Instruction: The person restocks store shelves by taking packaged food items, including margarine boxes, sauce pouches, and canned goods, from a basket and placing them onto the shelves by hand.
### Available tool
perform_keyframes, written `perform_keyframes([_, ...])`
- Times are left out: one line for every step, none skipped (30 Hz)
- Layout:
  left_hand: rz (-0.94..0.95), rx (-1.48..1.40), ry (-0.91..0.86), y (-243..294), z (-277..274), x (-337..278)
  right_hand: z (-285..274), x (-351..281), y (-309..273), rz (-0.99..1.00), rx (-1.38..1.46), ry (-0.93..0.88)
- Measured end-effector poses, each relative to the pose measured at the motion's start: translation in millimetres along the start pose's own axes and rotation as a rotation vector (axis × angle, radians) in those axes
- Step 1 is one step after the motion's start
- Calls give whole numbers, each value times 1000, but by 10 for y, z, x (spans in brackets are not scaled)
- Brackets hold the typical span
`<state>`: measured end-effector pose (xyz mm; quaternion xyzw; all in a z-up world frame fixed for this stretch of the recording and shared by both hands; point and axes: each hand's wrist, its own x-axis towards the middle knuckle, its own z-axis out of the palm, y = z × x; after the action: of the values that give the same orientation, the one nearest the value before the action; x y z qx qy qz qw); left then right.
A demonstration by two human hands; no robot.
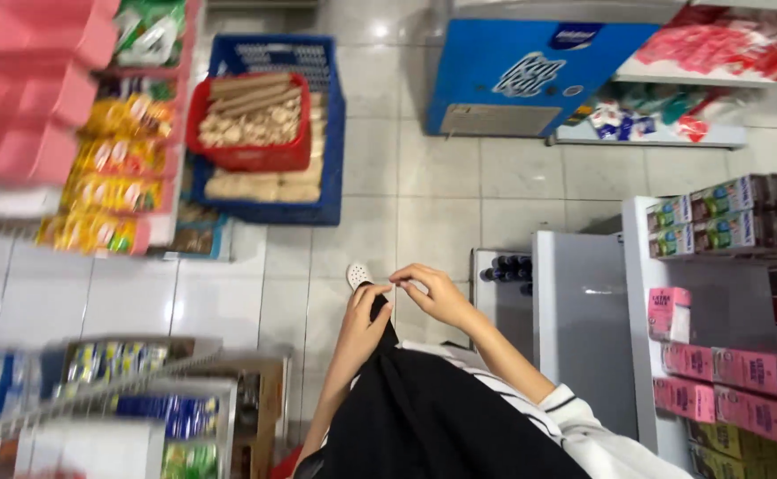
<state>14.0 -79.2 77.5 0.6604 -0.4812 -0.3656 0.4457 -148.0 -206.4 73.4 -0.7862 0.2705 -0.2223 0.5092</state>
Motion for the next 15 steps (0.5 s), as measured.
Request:
perform_keyframes([-20,6,-26,-17,-4,208,-103,106,59,-26,-23,21])
perform_keyframes([-40,13,-51,-43,-24,404,-207,245,127,45,-19,44])
perform_keyframes([-71,20,-69,-81,-47,583,-286,374,196,116,-8,55])
perform_keyframes([-44,35,-92,-132,-78,846,-362,510,264,187,3,67])
perform_keyframes([-34,54,-115,-181,-154,1068,-414,656,320,184,1,105])
perform_keyframes([-24,73,-138,-213,-237,1267,-508,856,385,181,-2,143])
perform_keyframes([-24,87,-153,-219,-323,1483,-597,1066,427,173,-12,189])
perform_keyframes([-23,102,-167,-208,-411,1682,-633,1218,424,163,-33,205])
perform_keyframes([-8,118,-173,-192,-487,1985,-715,1433,430,138,-61,227])
perform_keyframes([21,122,-181,-178,-552,2313,-802,1649,431,113,-90,249])
perform_keyframes([28,126,-202,-180,-628,2509,-847,1820,424,117,-87,258])
perform_keyframes([35,129,-222,-190,-701,2701,-927,2043,443,122,-84,267])
perform_keyframes([76,145,-221,-195,-741,2886,-985,2160,441,137,-85,278])
perform_keyframes([118,159,-220,-195,-783,3080,-985,2223,419,147,-84,298])
perform_keyframes([165,172,-198,-171,-798,3282,-1036,2367,422,139,-90,307])
